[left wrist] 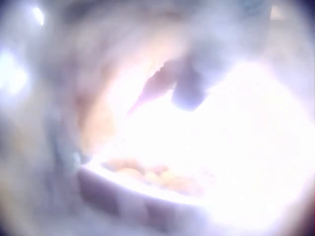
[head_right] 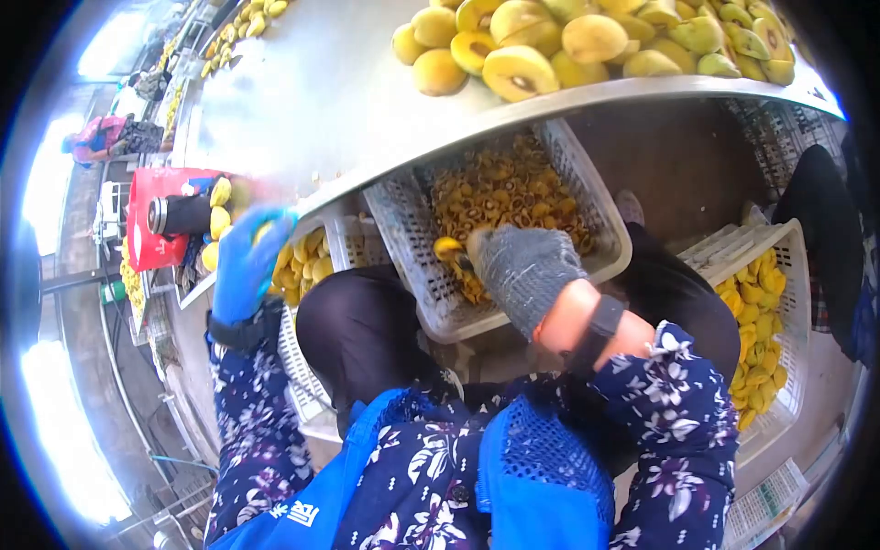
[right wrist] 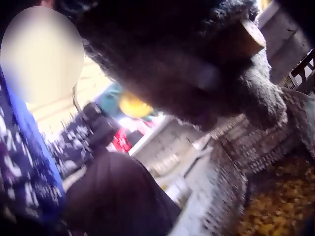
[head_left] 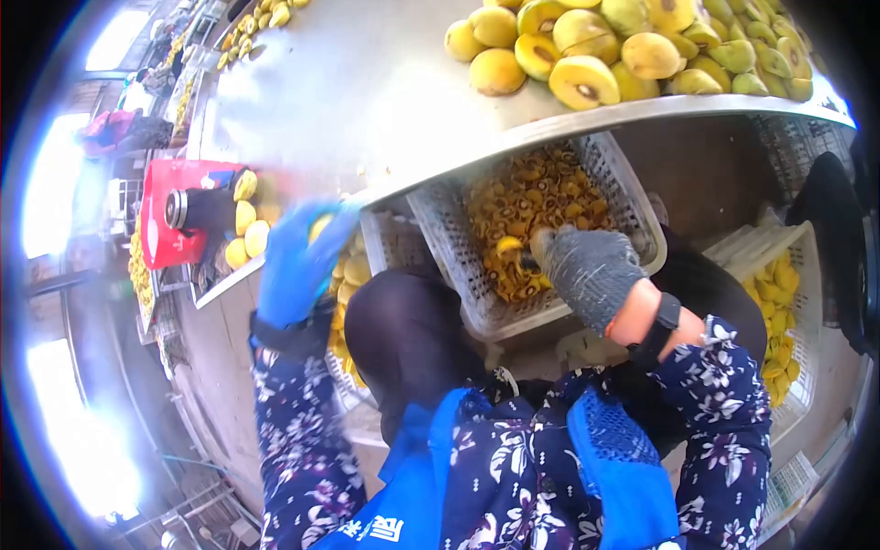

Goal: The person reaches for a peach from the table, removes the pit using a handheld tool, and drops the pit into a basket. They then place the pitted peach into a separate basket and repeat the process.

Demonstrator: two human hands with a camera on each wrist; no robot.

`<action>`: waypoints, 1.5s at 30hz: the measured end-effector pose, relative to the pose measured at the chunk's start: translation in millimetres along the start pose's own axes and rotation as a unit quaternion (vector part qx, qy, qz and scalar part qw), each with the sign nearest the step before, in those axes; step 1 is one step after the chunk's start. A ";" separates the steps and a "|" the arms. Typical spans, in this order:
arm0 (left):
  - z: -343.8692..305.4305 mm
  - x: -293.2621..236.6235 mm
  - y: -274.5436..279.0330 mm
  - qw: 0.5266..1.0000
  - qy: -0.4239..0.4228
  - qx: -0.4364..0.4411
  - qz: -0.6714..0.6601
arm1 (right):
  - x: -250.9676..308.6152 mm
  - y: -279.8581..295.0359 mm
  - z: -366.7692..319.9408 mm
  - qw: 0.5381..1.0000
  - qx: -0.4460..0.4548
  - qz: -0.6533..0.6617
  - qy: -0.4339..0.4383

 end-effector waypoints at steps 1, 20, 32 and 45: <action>-15.0 11.8 4.6 0.995 0.034 0.011 0.093 | -4.1 1.5 0.5 1.000 -0.007 -0.002 -0.005; 232.2 -44.1 -103.9 0.990 -0.032 0.117 0.068 | -51.6 43.9 12.6 0.980 -0.174 0.094 -0.021; 201.1 7.5 -80.0 0.928 0.135 0.065 -0.342 | -35.3 64.0 -0.9 0.934 -0.260 0.236 0.065; 108.3 -81.1 -83.5 0.553 0.138 -0.167 -0.804 | 0.1 70.9 17.7 0.897 -0.238 0.372 0.010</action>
Point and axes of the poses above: each hand's wrist, its own z-axis towards the middle knuckle, its own y-axis out of the back of the hand, x = y × z, the point moved 5 cm from there along z, towards the middle knuckle, and after that the axes turned 2 degrees about z, right-handed, at the moved point
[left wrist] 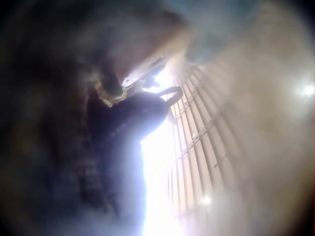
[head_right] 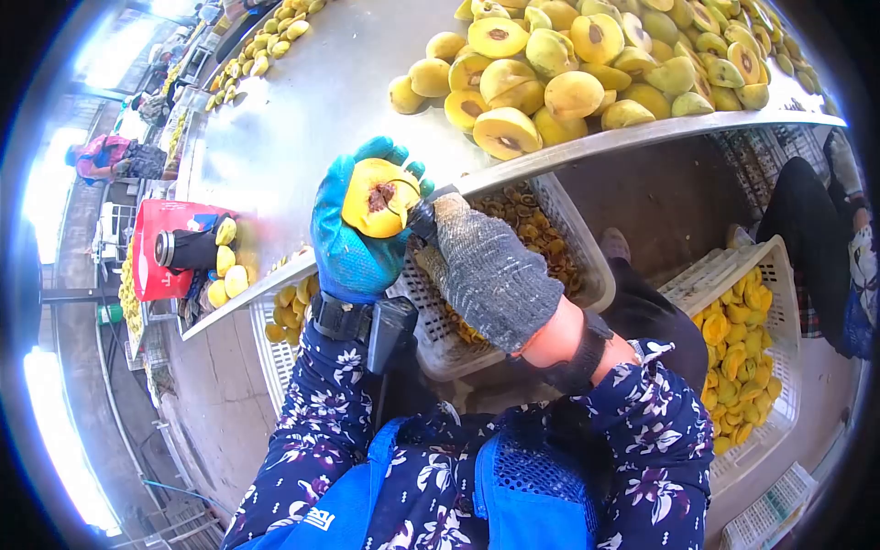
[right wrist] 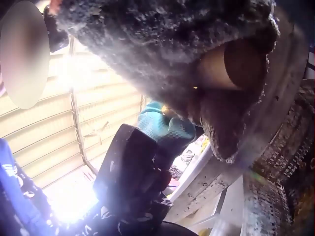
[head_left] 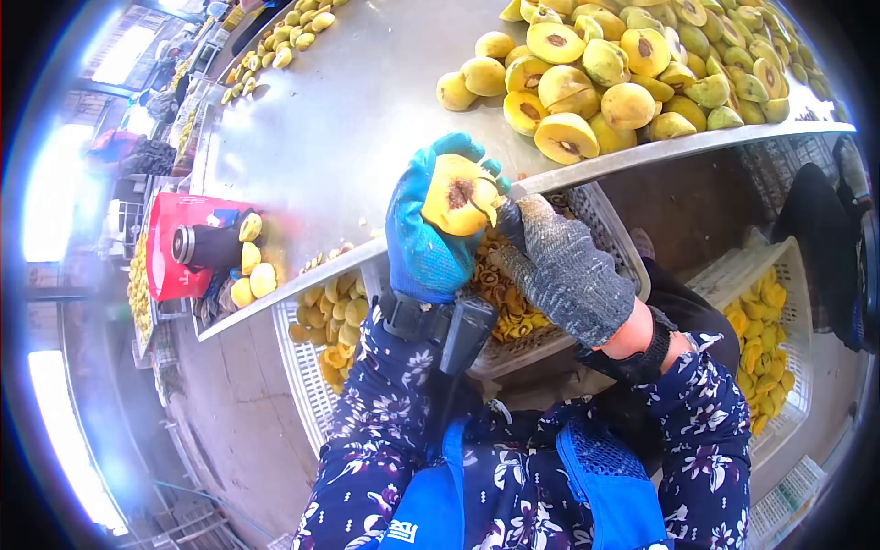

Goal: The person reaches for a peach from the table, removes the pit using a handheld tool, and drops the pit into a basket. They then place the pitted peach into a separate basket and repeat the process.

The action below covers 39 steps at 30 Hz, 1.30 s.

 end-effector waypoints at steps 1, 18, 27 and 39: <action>-1.0 2.7 -0.7 1.000 0.001 -0.001 0.000 | -0.3 -0.8 0.3 1.000 0.001 0.000 -0.001; -11.0 -4.2 -1.0 0.988 -0.093 0.024 0.123 | -2.2 -23.9 -2.8 0.993 0.068 0.007 -0.093; -15.4 -3.1 0.7 0.984 -0.063 0.049 0.159 | -6.2 -27.4 -13.8 0.993 0.082 0.029 -0.083; -12.7 -0.2 -1.5 0.970 0.075 0.142 0.181 | -8.1 -28.5 -28.4 0.958 0.188 0.140 -0.166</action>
Point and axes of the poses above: each hand's wrist, its own z-axis towards the middle knuckle, its own y-axis out of the back of the hand, x = y × z, the point moved 5 cm from there along z, towards the middle knuckle, and after that the axes turned 2 degrees about z, right-handed, at the moved point
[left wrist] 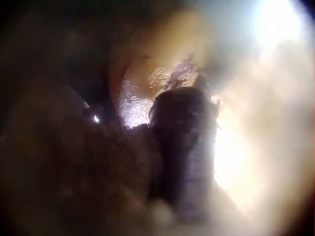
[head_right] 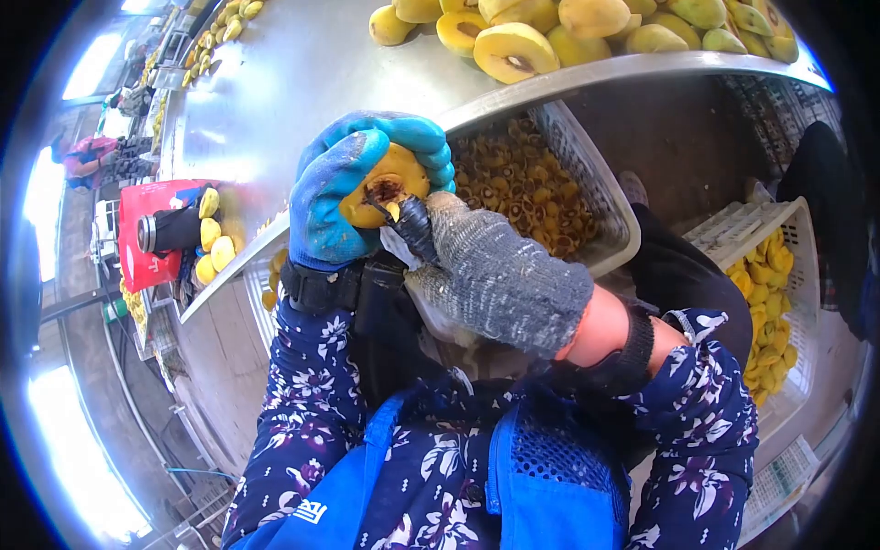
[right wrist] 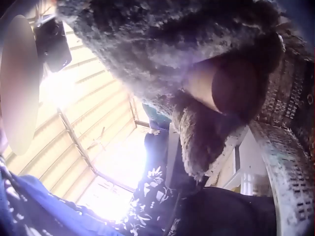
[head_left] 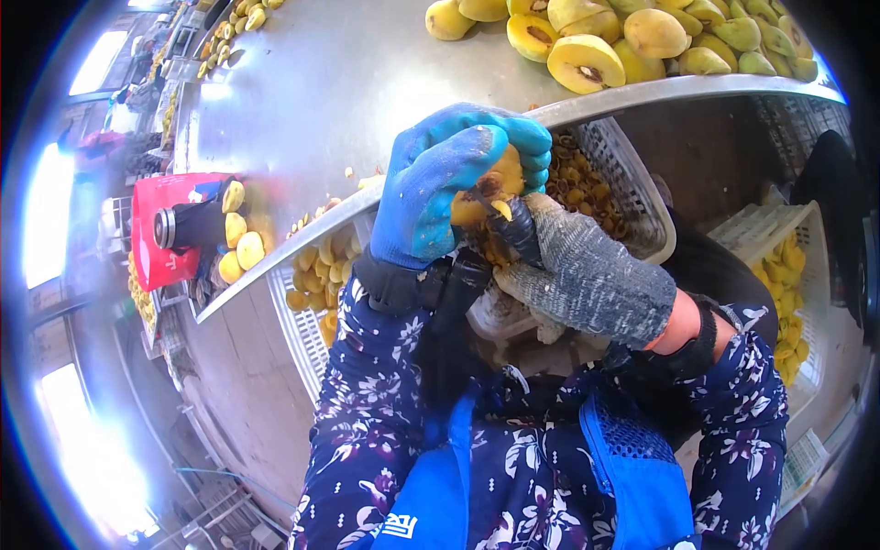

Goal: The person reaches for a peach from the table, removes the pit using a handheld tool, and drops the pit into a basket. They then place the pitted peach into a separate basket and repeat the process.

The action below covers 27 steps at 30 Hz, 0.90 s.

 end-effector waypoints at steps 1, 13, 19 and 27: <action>0.5 -1.6 1.6 1.000 0.001 -0.002 -0.001 | -5.3 -1.7 0.9 1.000 0.002 0.000 -0.001; -7.0 -4.9 -16.6 0.998 -0.015 0.029 -0.050 | 6.8 -5.7 -25.6 0.813 0.302 0.479 -0.138; -8.3 4.2 -12.8 0.996 0.026 -0.037 -0.073 | 10.4 5.7 -10.4 0.973 -0.030 0.006 0.231; -8.3 9.7 -4.4 0.996 -0.006 -0.066 -0.054 | 11.1 16.1 -23.1 0.859 -0.185 -0.421 0.224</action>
Point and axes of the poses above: each hand's wrist, its own z-axis towards the middle knuckle, its own y-axis out of the back of the hand, x = y × z, the point moved 5 cm from there along z, towards the middle knuckle, and after that the axes turned 2 degrees about z, right-handed, at the moved point
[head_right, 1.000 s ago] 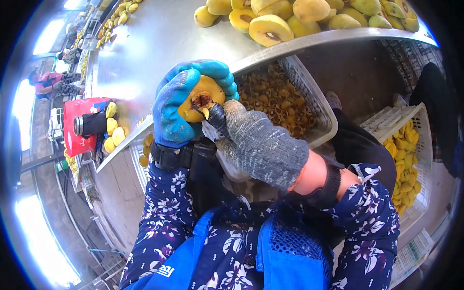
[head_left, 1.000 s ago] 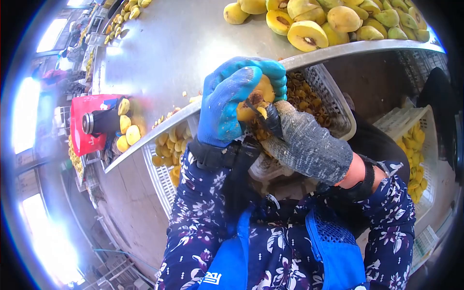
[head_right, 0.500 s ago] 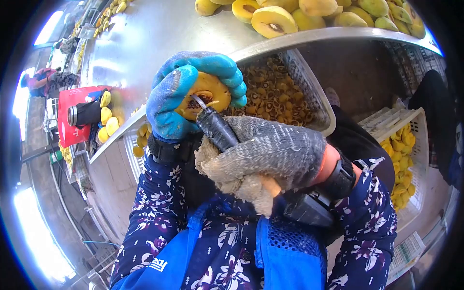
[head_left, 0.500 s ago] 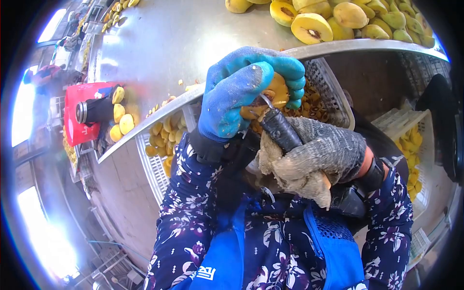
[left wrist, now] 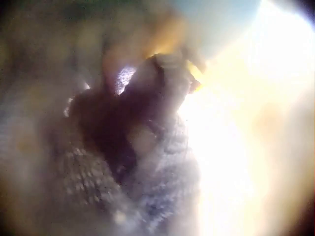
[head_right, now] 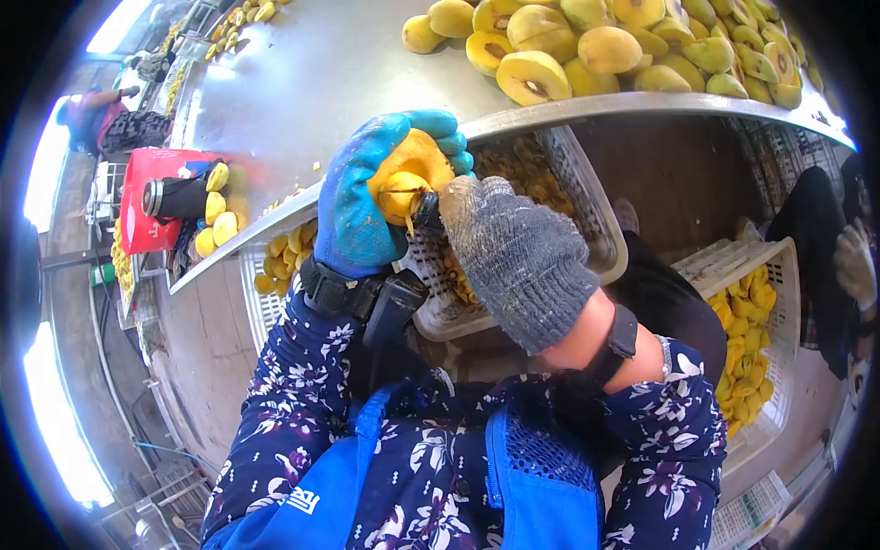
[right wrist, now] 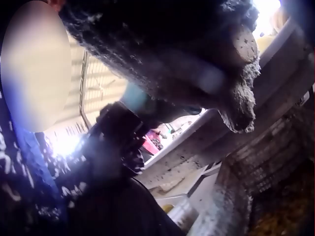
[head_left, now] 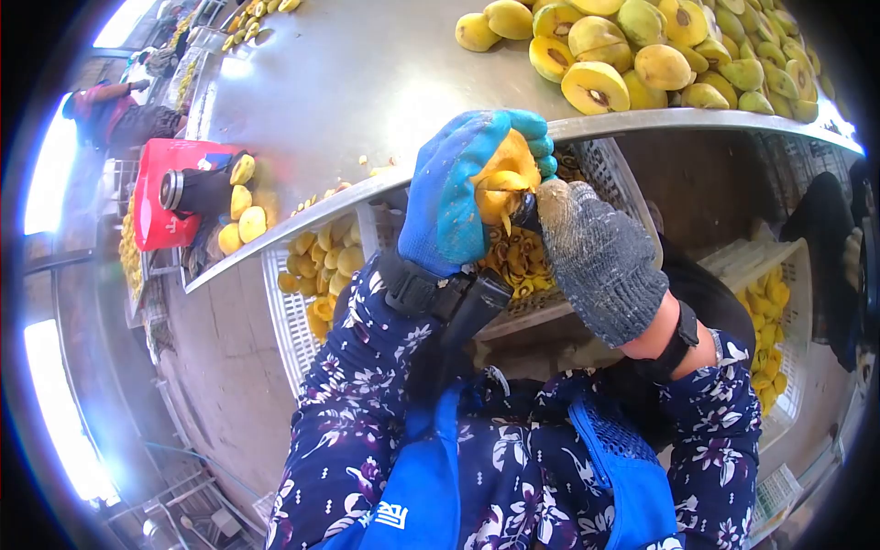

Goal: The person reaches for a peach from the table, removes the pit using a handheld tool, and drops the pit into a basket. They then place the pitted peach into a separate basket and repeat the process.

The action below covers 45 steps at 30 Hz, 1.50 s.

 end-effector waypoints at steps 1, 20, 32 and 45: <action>-2.6 -4.2 -0.1 1.000 -0.005 -0.002 0.003 | -1.6 2.0 -2.1 1.000 -0.003 0.000 0.005; 114.8 -73.6 73.3 0.712 -0.164 -0.016 0.683 | -45.8 -40.3 -3.1 0.967 0.225 -0.027 -0.114; 182.2 -29.2 78.1 0.865 0.022 0.008 0.501 | -32.7 -4.3 11.6 0.978 0.124 0.123 -0.113; 23.2 -12.7 12.0 0.982 -0.017 -0.091 -0.166 | -15.5 -12.3 33.6 0.946 0.005 0.289 -0.149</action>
Point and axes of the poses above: each hand's wrist, its own z-axis towards the middle knuckle, its own y-axis out of the back of the hand, x = y × z, the point moved 5 cm from there along z, towards the middle knuckle, and after that the axes turned 2 degrees about z, right-handed, at the moved point
